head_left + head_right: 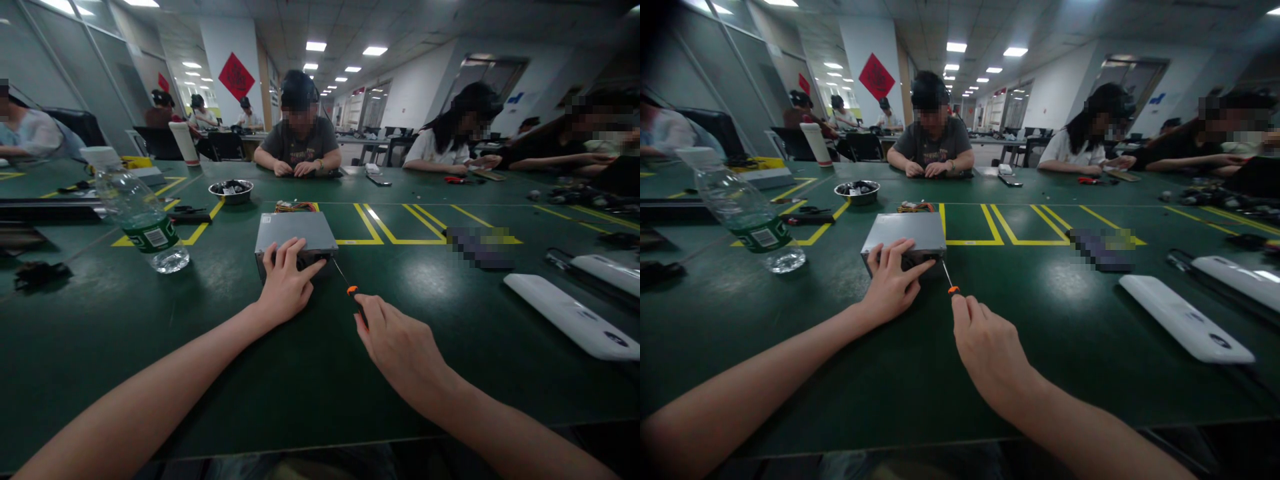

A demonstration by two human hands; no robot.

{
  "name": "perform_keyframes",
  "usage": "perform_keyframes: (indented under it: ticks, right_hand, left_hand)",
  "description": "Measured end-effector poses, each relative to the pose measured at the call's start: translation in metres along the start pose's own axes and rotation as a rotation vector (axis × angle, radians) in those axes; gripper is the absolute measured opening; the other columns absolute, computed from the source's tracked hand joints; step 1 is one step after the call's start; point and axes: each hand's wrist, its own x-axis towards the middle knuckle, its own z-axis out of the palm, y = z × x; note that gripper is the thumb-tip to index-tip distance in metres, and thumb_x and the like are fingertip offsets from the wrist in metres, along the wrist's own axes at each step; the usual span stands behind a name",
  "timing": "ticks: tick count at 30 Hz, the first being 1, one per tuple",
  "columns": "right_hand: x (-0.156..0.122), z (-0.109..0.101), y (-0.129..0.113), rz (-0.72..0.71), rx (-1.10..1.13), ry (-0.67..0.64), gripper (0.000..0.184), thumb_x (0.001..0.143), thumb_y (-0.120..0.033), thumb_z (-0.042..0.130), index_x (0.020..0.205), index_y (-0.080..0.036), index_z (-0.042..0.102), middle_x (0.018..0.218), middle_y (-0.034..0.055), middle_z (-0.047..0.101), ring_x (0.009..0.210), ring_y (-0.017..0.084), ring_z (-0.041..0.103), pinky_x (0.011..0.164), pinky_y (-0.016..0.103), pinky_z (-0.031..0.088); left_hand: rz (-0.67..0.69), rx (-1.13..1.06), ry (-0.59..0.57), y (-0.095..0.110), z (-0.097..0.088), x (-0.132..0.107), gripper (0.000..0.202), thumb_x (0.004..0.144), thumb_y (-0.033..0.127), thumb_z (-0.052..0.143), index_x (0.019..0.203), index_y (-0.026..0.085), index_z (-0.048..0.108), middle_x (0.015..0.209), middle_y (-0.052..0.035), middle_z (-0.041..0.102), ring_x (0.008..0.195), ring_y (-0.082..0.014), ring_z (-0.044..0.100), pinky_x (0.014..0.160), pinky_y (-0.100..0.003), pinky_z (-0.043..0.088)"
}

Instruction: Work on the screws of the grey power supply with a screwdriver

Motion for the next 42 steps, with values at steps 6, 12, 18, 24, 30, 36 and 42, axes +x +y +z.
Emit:
perform_keyframes:
  ticks: [6, 12, 18, 24, 30, 36, 42]
  right_hand:
    - [0.008, -0.004, 0.004, 0.228, 0.162, -0.331, 0.011, 0.081, -0.018, 0.046, 0.092, -0.013, 0.046, 0.058, 0.0032, 0.06, 0.041, 0.014, 0.054, 0.036, 0.022, 0.028]
    - [0.014, 0.003, 0.008, 0.534, 1.143, -0.602, 0.006, 0.088, -0.024, 0.034, 0.09, -0.019, 0.035, 0.065, 0.0013, 0.062, 0.048, 0.012, 0.056, 0.044, 0.022, 0.04]
    - [0.015, 0.011, -0.002, 1.042, 1.86, -0.568, 0.006, 0.085, -0.022, 0.04, 0.087, -0.017, 0.043, 0.067, -0.0028, 0.053, 0.046, 0.006, 0.049, 0.042, 0.018, 0.037]
    - [0.021, 0.009, -0.002, 1.29, 1.956, -0.372, 0.016, 0.075, -0.021, 0.06, 0.067, -0.015, 0.047, 0.064, -0.0025, 0.049, 0.039, 0.001, 0.033, 0.031, 0.013, 0.021]
    - [0.018, 0.013, -0.005, 1.335, 2.054, -0.398, 0.018, 0.085, -0.023, 0.049, 0.071, -0.013, 0.054, 0.064, -0.0001, 0.05, 0.044, 0.002, 0.039, 0.032, 0.011, 0.025]
    - [0.021, 0.015, -0.005, 1.372, 2.059, -0.522, 0.026, 0.089, -0.026, 0.04, 0.079, -0.011, 0.058, 0.061, 0.0002, 0.049, 0.045, 0.004, 0.043, 0.037, 0.014, 0.034]
    - [0.02, 0.014, -0.007, 1.359, 2.077, -0.396, 0.007, 0.078, -0.015, 0.056, 0.072, -0.013, 0.053, 0.064, -0.0001, 0.05, 0.046, 0.003, 0.042, 0.033, 0.011, 0.025]
  left_hand:
    - [0.01, 0.001, 0.001, 0.0, -0.002, 0.0, 0.043, 0.073, 0.014, 0.054, 0.113, 0.031, 0.059, 0.133, -0.0099, 0.034, 0.127, -0.031, 0.026, 0.102, -0.054, 0.014]
    - [0.007, 0.007, -0.001, 0.0, -0.002, 0.0, 0.043, 0.073, 0.015, 0.053, 0.112, 0.031, 0.059, 0.133, -0.0102, 0.033, 0.127, -0.031, 0.026, 0.102, -0.054, 0.014]
    - [0.018, -0.003, -0.007, 0.0, -0.002, 0.0, 0.043, 0.073, 0.015, 0.054, 0.113, 0.03, 0.058, 0.133, -0.0101, 0.033, 0.126, -0.0319, 0.026, 0.101, -0.054, 0.013]
    - [0.012, -0.002, 0.014, 0.0, 0.0, -0.001, 0.042, 0.073, 0.015, 0.054, 0.112, 0.03, 0.059, 0.132, -0.0099, 0.033, 0.126, -0.031, 0.027, 0.102, -0.054, 0.013]
    - [0.016, 0.0, 0.006, 0.0, -0.001, 0.0, 0.042, 0.073, 0.016, 0.054, 0.112, 0.03, 0.059, 0.132, -0.0112, 0.033, 0.126, -0.0319, 0.027, 0.102, -0.054, 0.013]
    - [0.016, -0.007, 0.017, 0.0, -0.001, 0.0, 0.042, 0.074, 0.015, 0.053, 0.112, 0.03, 0.059, 0.133, -0.0106, 0.033, 0.126, -0.0322, 0.026, 0.101, -0.054, 0.013]
    - [0.019, 0.002, 0.008, 0.0, -0.001, 0.0, 0.041, 0.075, 0.016, 0.053, 0.113, 0.03, 0.058, 0.133, -0.0114, 0.032, 0.127, -0.032, 0.026, 0.101, -0.055, 0.014]
